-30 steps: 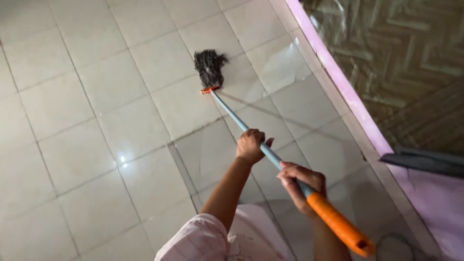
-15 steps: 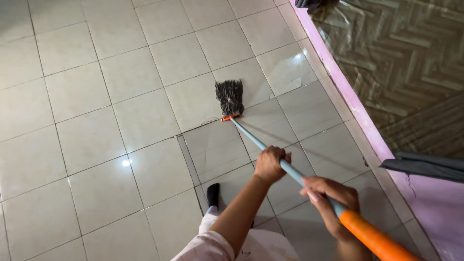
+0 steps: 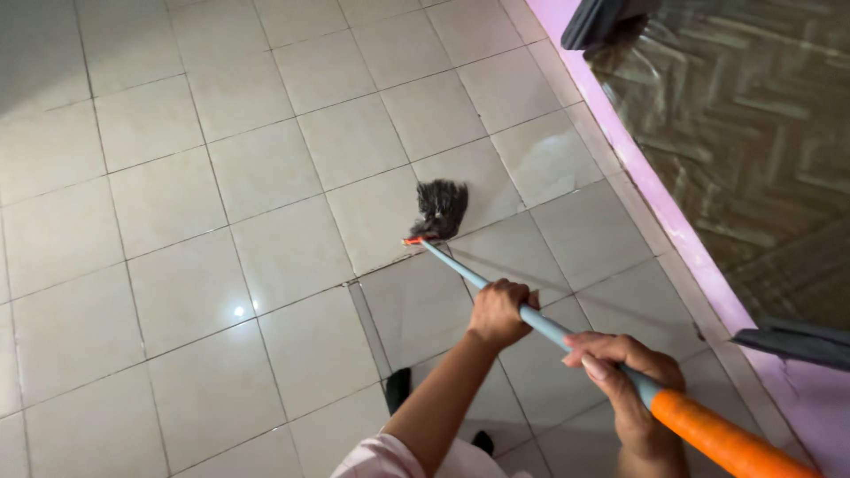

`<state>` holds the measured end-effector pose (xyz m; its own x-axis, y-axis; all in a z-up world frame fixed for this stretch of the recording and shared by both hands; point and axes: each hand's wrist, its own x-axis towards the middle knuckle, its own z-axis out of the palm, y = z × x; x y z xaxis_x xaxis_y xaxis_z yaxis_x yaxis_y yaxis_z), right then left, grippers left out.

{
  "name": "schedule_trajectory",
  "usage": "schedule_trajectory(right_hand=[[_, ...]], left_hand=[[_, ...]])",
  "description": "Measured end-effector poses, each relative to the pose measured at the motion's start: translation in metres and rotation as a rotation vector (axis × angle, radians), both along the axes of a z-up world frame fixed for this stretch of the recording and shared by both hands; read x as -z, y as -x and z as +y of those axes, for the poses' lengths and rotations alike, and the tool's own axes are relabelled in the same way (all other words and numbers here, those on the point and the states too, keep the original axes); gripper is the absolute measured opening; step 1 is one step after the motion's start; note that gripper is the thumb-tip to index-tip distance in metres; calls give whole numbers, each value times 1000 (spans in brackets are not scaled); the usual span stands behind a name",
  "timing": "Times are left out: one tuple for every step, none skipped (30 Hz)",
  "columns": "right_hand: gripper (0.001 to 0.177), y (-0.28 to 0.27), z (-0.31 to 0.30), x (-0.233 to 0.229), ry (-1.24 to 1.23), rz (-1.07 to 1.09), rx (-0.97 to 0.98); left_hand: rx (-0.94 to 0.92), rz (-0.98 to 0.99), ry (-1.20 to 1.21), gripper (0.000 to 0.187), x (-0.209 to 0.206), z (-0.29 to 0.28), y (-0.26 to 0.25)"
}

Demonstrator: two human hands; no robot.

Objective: The person uses a mop to wipe a tiled floor, moving the mop head in a back-and-forth motion across various sections of the tile.

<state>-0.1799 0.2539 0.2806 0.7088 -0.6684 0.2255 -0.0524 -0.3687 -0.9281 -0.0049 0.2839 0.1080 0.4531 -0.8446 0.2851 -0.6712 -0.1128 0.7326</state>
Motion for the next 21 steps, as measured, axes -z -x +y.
schedule_trajectory(right_hand=[[13,-14,2,2,-12,10,7],[13,-29,5,5,-24,20,13],[12,-46,6,9,-26,34,15],[15,-65,6,15,-27,49,16],[19,-83,10,23,-31,66,20],[19,-101,16,33,-56,69,17],[19,-123,18,44,-78,73,12],[19,-144,20,56,-100,77,6],[17,-164,24,67,-105,54,-8],[15,-184,27,80,-109,31,-23],[13,-203,30,91,-115,11,-37],[15,-221,30,103,-99,-5,-56],[17,-241,27,116,-80,-21,-73],[19,-259,25,129,-60,-37,-91],[22,-277,22,143,-4,-47,-115],[25,-295,22,157,53,-58,-140],[25,-313,24,171,116,-65,-147],[25,-332,26,184,179,-71,-154],[25,-344,29,193,240,-77,-163],[26,-352,32,199,133,-54,-174],[28,-360,34,204,23,-32,-185]], left_hand=[[2,-24,23,32,3,4,-16],[-24,-34,6,31,6,5,-33],[-51,-48,-13,30,9,6,-50],[-78,-62,-32,29,13,7,-68],[-90,-42,-51,28,20,10,-87],[-102,-22,-71,27,28,12,-108],[-117,-1,-88,26,36,9,-130],[-137,10,-126,26,46,6,-152],[-157,26,-167,27,57,5,-172],[-177,41,-208,27,70,4,-191],[-184,50,-205,27,83,3,-211],[-191,59,-201,28,97,2,-233],[-195,67,-194,28,111,-2,-254],[-201,35,-165,24,125,-8,-278],[-205,5,-136,21,138,-12,-297],[-193,41,-195,22,150,-9,-317],[-180,76,-250,23,159,-7,-337],[-208,88,-267,22,167,-4,-352],[-236,100,-286,21,174,1,-364],[-265,111,-305,20,179,5,-375],[-270,52,-254,20,184,8,-386]])
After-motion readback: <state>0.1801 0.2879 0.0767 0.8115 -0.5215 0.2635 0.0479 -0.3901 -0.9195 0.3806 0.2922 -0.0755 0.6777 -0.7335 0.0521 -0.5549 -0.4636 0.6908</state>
